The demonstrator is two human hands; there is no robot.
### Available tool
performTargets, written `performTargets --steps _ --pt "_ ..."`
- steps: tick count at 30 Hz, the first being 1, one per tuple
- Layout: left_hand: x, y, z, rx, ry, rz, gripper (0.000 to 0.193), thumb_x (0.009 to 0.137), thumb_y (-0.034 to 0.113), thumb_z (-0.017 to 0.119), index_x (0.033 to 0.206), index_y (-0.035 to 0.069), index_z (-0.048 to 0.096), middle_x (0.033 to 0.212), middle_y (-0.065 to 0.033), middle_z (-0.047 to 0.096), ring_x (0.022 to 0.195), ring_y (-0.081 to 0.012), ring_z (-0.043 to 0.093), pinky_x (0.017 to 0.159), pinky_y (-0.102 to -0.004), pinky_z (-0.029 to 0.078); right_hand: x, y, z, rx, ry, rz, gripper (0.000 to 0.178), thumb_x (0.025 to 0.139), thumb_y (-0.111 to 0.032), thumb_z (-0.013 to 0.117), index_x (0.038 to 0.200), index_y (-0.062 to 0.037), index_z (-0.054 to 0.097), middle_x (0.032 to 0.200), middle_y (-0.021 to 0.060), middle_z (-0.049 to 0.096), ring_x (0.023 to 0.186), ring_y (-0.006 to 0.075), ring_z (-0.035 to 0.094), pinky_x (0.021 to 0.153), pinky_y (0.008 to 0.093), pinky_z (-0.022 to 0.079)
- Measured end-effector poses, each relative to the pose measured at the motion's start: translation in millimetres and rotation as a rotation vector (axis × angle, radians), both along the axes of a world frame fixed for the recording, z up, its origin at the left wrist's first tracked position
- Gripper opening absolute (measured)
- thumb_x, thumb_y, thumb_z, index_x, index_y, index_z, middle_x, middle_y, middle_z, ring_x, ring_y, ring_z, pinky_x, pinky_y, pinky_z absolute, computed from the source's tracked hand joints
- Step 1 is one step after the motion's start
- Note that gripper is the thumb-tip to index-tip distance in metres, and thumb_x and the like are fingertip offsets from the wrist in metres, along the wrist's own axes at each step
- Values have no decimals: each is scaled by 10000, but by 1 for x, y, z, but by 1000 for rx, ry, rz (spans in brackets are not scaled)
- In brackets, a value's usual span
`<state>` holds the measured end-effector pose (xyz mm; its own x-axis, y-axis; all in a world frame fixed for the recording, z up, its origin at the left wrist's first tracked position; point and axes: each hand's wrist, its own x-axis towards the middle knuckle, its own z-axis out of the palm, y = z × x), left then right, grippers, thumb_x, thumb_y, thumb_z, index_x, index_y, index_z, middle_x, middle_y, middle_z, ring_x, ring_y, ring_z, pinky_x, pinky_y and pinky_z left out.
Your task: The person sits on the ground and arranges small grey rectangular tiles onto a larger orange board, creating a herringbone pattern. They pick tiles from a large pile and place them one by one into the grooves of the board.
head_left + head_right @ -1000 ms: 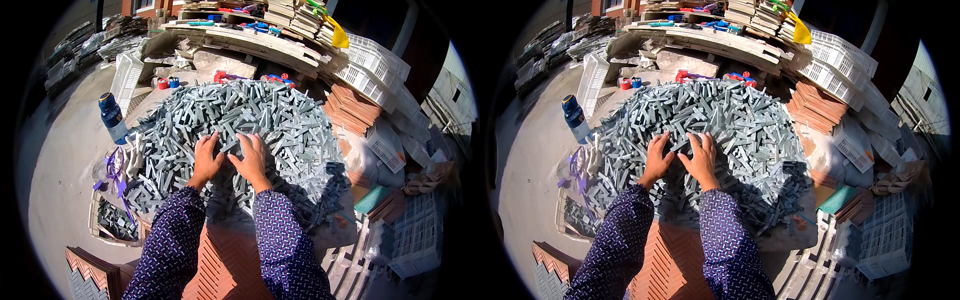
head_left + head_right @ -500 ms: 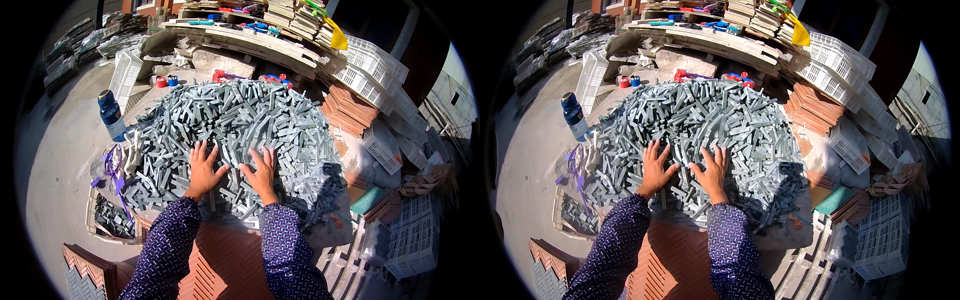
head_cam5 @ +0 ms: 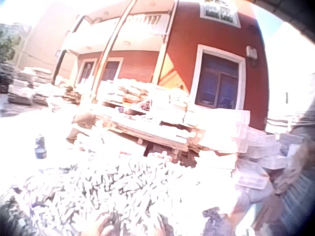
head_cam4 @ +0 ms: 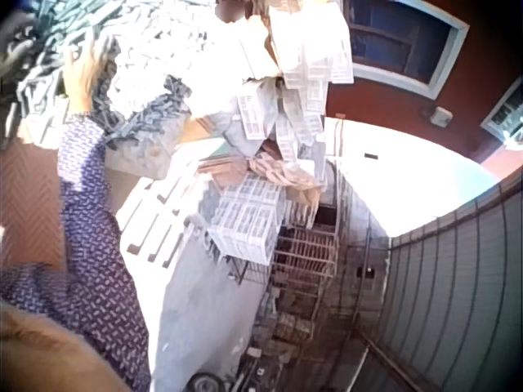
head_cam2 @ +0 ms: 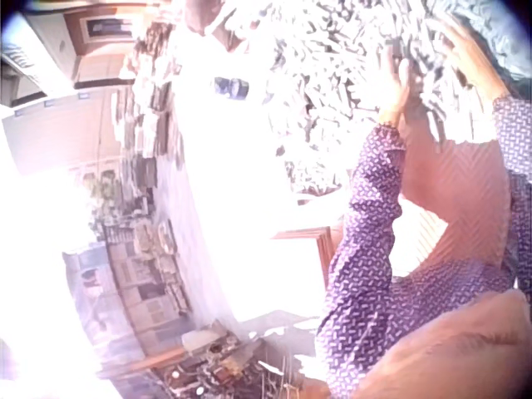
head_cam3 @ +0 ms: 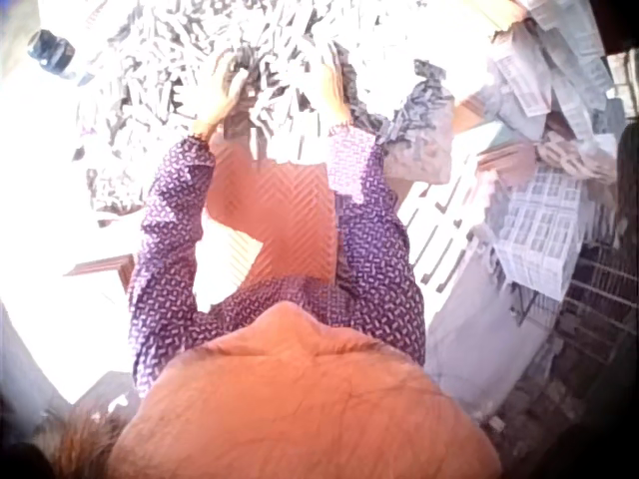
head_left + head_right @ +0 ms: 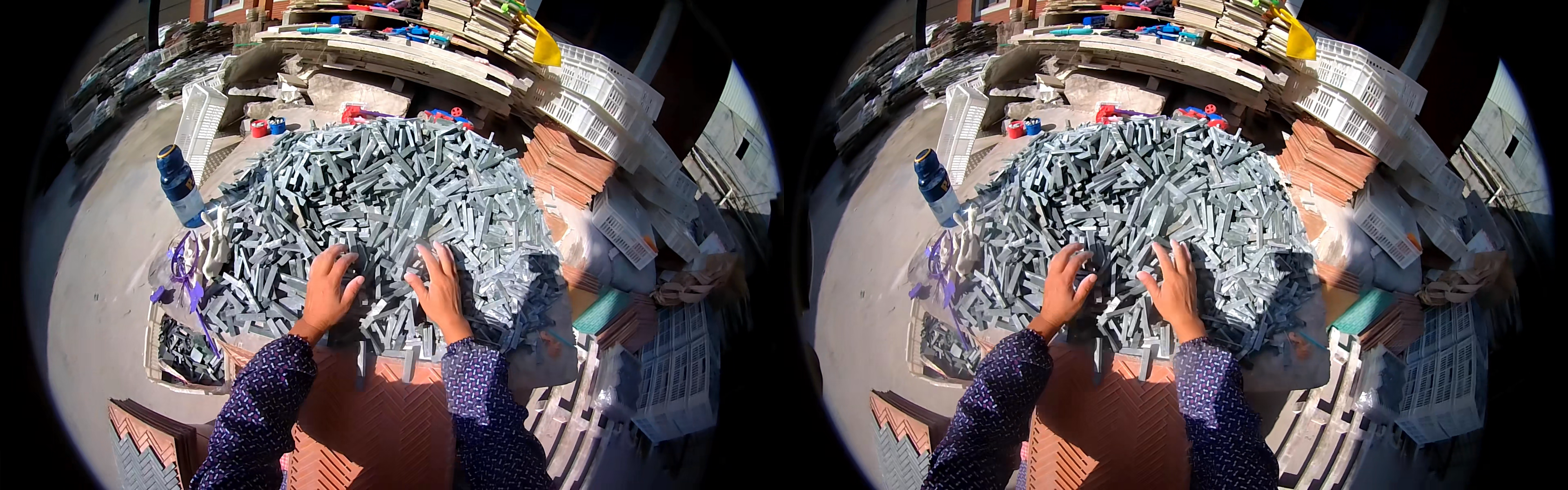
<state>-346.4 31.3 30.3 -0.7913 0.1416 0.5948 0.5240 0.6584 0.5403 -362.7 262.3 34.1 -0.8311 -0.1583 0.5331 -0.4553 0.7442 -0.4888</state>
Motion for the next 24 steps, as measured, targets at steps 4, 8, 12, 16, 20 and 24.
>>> performTargets --steps 4,8,12,16,20,24 --pt "-9 14 -35 -102 -93 55 525 870 413 586 1319 147 533 1419 -215 376 1344 -368 324 1102 -545 178 -10 -6 -21 28 -52 -18 515 874 -424 600 1297 -134 545 1289 180 537 1269 405 390 1076 522 242" --pt "3 11 -40 56 -126 -60 468 842 380 623 1230 119 596 1315 -191 476 1293 -375 399 1107 -509 210 6 -10 -25 -38 -85 39 565 800 -452 682 1248 -120 592 1253 227 517 1167 397 479 1037 495 315" --pt "20 7 -39 169 -137 -181 364 841 326 630 1064 39 602 1143 -142 563 1241 -377 448 1067 -475 297 20 -9 -12 -237 -150 148 433 730 -333 765 1067 -96 635 1113 188 539 1069 398 535 913 444 429" --pt "44 16 -39 315 -220 -340 337 874 338 590 1030 40 599 1094 -157 560 1132 -348 504 971 -389 379 46 -3 -16 -213 -12 202 292 735 -252 762 933 -78 635 1070 165 534 1111 401 521 931 427 423" --pt "79 1 -10 412 -308 -607 392 894 391 553 1031 29 611 1020 -164 557 1045 -331 527 921 -382 398 96 8 -8 -261 -105 390 421 773 -367 745 1049 -66 643 1142 171 542 1166 372 521 951 413 434" --pt "64 -6 -10 236 -227 -222 309 870 238 610 1095 28 599 1129 -166 567 1051 -347 541 930 -384 413 73 16 5 -137 -33 98 518 842 -382 675 1214 -37 569 1266 206 487 1186 378 502 946 429 440"
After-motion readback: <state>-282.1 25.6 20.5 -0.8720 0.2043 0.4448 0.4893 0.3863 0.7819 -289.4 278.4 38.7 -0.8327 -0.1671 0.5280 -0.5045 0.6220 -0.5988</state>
